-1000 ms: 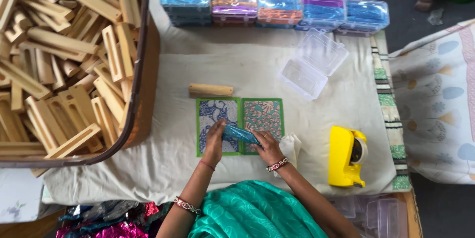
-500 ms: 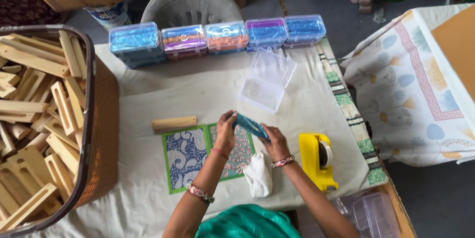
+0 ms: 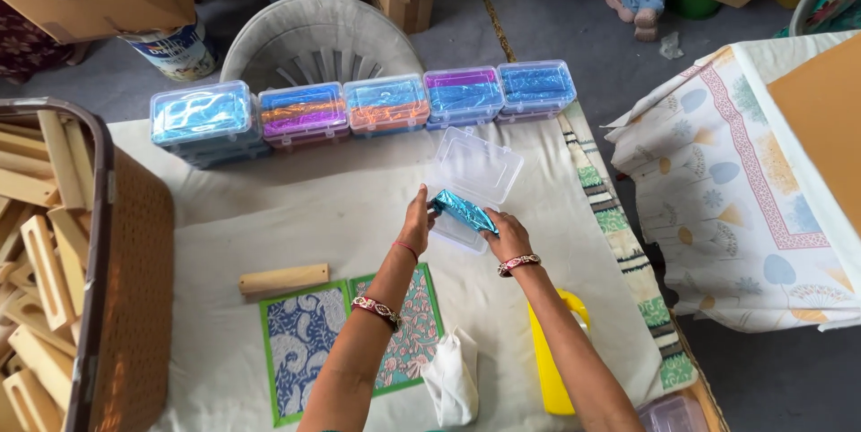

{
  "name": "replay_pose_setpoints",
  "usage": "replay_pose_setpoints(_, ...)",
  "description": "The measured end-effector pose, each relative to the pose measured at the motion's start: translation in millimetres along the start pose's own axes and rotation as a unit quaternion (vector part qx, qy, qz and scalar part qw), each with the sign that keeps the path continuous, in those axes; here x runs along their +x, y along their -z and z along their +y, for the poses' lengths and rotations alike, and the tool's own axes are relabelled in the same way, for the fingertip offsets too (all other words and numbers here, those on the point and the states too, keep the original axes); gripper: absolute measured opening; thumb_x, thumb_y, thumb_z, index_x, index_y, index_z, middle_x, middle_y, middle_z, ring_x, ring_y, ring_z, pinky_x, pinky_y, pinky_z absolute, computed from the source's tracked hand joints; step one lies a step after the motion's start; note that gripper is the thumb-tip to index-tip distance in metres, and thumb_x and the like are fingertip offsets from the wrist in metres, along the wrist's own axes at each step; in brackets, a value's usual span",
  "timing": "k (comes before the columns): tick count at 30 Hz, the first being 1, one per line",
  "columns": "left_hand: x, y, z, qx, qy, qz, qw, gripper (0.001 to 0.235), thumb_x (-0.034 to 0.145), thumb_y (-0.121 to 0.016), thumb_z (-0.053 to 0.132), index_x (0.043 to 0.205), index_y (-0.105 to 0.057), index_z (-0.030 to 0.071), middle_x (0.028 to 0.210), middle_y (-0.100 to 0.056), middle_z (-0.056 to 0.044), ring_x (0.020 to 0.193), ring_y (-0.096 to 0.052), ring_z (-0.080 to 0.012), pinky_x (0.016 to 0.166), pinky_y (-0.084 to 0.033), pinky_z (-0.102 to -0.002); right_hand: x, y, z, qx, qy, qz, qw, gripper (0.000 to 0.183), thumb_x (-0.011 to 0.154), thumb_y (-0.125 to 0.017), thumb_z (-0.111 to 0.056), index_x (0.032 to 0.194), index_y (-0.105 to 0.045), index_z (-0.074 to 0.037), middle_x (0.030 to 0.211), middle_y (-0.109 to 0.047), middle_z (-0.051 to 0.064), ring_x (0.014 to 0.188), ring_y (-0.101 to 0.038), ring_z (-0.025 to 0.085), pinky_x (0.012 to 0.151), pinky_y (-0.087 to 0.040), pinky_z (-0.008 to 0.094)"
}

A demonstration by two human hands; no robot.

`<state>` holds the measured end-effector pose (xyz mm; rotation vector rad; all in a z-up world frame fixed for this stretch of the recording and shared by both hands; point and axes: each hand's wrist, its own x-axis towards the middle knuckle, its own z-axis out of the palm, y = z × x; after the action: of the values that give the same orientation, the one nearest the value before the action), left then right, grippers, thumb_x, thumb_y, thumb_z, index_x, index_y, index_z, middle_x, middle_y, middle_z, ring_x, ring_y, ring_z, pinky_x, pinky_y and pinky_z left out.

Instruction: The person wraps a wooden handle with metallic foil, folding the foil around the handle and smoothing it by hand, then places the wrapped handle aside. The person then picks up another wooden handle and wipes it with a white cloth, turning it to wipe different sides.

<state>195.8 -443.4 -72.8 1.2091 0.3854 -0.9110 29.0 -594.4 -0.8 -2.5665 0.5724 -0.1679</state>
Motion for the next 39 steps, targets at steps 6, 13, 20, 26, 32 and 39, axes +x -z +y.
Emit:
replay_pose_setpoints(6, 39, 14, -34, 0.163, -0.074, 0.018, 0.984, 0.065, 0.113, -0.051, 0.051, 0.115, -0.065, -0.013, 0.095, -0.058, -0.026, 0.083, -0.050, -0.0295, 0.076, -0.044, -0.042, 28, -2, -18, -0.044, 0.011, -0.043, 0.998, 0.053, 0.081, -0.080, -0.014, 0.132, -0.063, -0.012, 0.111, -0.071, 0.013, 0.109, -0.064, 0.033, 0.093, -0.053, 0.045)
replay_pose_setpoints(13, -78, 5, 35, 0.504, -0.402, 0.214, 0.734, 0.031, 0.086, -0.066, 0.012, 0.116, -0.069, 0.008, 0.121, -0.067, -0.016, 0.107, -0.063, -0.0389, 0.093, -0.053, -0.047, 28, -7, -30, -0.131, 0.016, -0.046, 0.990, 0.055, 0.080, -0.080, -0.014, 0.132, -0.063, -0.011, 0.107, -0.070, 0.011, 0.105, -0.064, 0.031, 0.089, -0.052, 0.045)
replay_pose_setpoints(20, -49, 33, 10, 0.504, -0.389, 0.095, 0.765, 0.062, 0.078, -0.047, -0.015, 0.136, -0.061, 0.004, 0.126, -0.065, -0.020, 0.112, -0.061, -0.0403, 0.095, -0.052, -0.046, 52, -20, -31, -0.116, 0.016, -0.052, 0.992, 0.052, 0.081, -0.080, -0.013, 0.131, -0.063, -0.012, 0.108, -0.070, 0.012, 0.104, -0.065, 0.031, 0.091, -0.053, 0.044)
replay_pose_setpoints(26, -56, 32, 17, 0.522, -0.391, 0.079, 0.754, 0.063, 0.077, -0.047, -0.015, 0.138, -0.058, 0.000, 0.125, -0.065, -0.021, 0.110, -0.061, -0.0410, 0.095, -0.052, -0.045, 56, -37, -18, -0.124, 0.047, -0.019, 0.991, 0.054, 0.078, -0.082, -0.011, 0.129, -0.064, -0.012, 0.118, -0.066, 0.010, 0.110, -0.062, 0.031, 0.095, -0.051, 0.045)
replay_pose_setpoints(32, -45, 31, 2, 0.590, -0.363, 0.086, 0.716, 0.070, 0.079, -0.053, -0.013, 0.148, -0.044, -0.001, 0.137, -0.056, -0.020, 0.117, -0.058, -0.0417, 0.099, -0.052, -0.044, 39, -16, -36, -0.176, 0.089, 0.079, 0.977, 0.059, 0.067, -0.089, -0.018, 0.122, -0.068, -0.021, 0.115, -0.064, 0.004, 0.114, -0.058, 0.029, 0.095, -0.045, 0.051)
replay_pose_setpoints(39, -89, 12, 48, 0.618, -0.393, 0.045, 0.680, 0.076, 0.088, -0.071, 0.016, 0.156, -0.037, 0.022, 0.154, -0.041, -0.014, 0.128, -0.051, -0.0407, 0.099, -0.052, -0.042, 2, -15, 38, 0.058, -0.006, 0.189, 0.980, 0.065, 0.074, -0.089, -0.019, 0.135, -0.065, -0.015, 0.127, -0.064, 0.007, 0.120, -0.059, 0.029, 0.103, -0.051, 0.043)
